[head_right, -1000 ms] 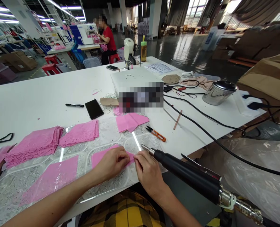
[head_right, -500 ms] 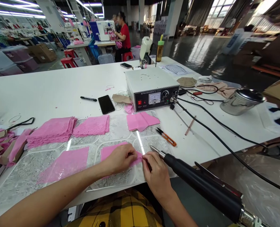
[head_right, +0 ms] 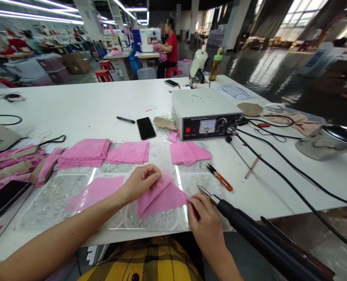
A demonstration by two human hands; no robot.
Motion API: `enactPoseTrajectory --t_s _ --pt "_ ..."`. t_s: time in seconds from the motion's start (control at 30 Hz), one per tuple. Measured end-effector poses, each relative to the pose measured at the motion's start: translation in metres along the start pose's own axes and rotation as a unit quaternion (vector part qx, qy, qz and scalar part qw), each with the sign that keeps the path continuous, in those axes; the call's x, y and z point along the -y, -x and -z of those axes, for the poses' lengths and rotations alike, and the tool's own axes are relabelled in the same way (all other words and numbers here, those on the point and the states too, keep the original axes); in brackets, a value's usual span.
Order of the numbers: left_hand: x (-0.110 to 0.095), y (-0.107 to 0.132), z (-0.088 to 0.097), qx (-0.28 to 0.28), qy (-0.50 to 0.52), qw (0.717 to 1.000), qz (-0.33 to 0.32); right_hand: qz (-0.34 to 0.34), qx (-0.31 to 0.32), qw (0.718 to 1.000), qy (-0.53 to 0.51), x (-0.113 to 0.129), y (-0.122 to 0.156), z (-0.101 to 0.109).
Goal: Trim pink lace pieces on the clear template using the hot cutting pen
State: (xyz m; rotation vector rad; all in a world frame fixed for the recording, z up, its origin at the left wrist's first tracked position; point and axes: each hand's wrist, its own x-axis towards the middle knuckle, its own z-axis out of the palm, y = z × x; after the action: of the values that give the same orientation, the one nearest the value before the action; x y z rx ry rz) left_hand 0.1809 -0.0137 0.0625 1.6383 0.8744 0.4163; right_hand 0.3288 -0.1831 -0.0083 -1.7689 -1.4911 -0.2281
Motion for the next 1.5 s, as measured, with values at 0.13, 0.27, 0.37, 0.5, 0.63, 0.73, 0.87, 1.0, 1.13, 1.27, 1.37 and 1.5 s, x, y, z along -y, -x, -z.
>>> enactPoseTrajectory --t_s 0.13,0.27,0.37,0.5,0.63,0.73,0.87,1.0,1.13,1.27,1.37,1.5 --pt "0.014 0.022 0.042 -0.116 0.104 0.988 0.023 0.04 0.002 0.999 0.026 -0.004 0.003 0.003" --pt "0.035 0.047 0.067 -0.197 0.189 0.961 0.04 0.068 0.013 0.997 0.032 0.006 -0.004 0.009" --pt "0.049 0.06 0.074 -0.223 0.241 0.943 0.046 0.08 0.042 0.996 0.001 0.022 -0.02 0.006" --pt "0.057 0.071 0.077 -0.228 0.29 0.929 0.04 0.028 0.15 0.986 -0.071 0.043 -0.061 -0.021" --pt "0.061 0.082 0.081 -0.23 0.322 0.918 0.031 -0.033 0.272 0.955 -0.112 0.06 -0.104 -0.056" --pt "0.065 0.092 0.085 -0.238 0.336 0.911 0.027 -0.016 0.309 0.946 -0.1 0.08 -0.113 -0.07" --pt "0.074 0.101 0.091 -0.252 0.348 0.902 0.025 0.059 0.336 0.935 -0.101 0.104 -0.092 -0.068" --pt "0.079 0.102 0.095 -0.258 0.355 0.898 0.024 0.103 0.327 0.938 -0.059 0.105 -0.079 -0.071" --pt "0.079 0.103 0.098 -0.25 0.342 0.906 0.013 0.052 0.308 0.95 0.005 0.099 -0.092 -0.087" --pt "0.081 0.107 0.098 -0.26 0.309 0.915 -0.003 0.042 0.343 0.938 0.02 0.101 -0.105 -0.097" --pt "0.087 0.113 0.096 -0.276 0.276 0.921 -0.014 0.046 0.352 0.935 0.014 0.103 -0.11 -0.096" --pt "0.096 0.127 0.095 -0.306 0.195 0.931 -0.029 0.042 0.373 0.927 -0.002 0.107 -0.12 -0.093"
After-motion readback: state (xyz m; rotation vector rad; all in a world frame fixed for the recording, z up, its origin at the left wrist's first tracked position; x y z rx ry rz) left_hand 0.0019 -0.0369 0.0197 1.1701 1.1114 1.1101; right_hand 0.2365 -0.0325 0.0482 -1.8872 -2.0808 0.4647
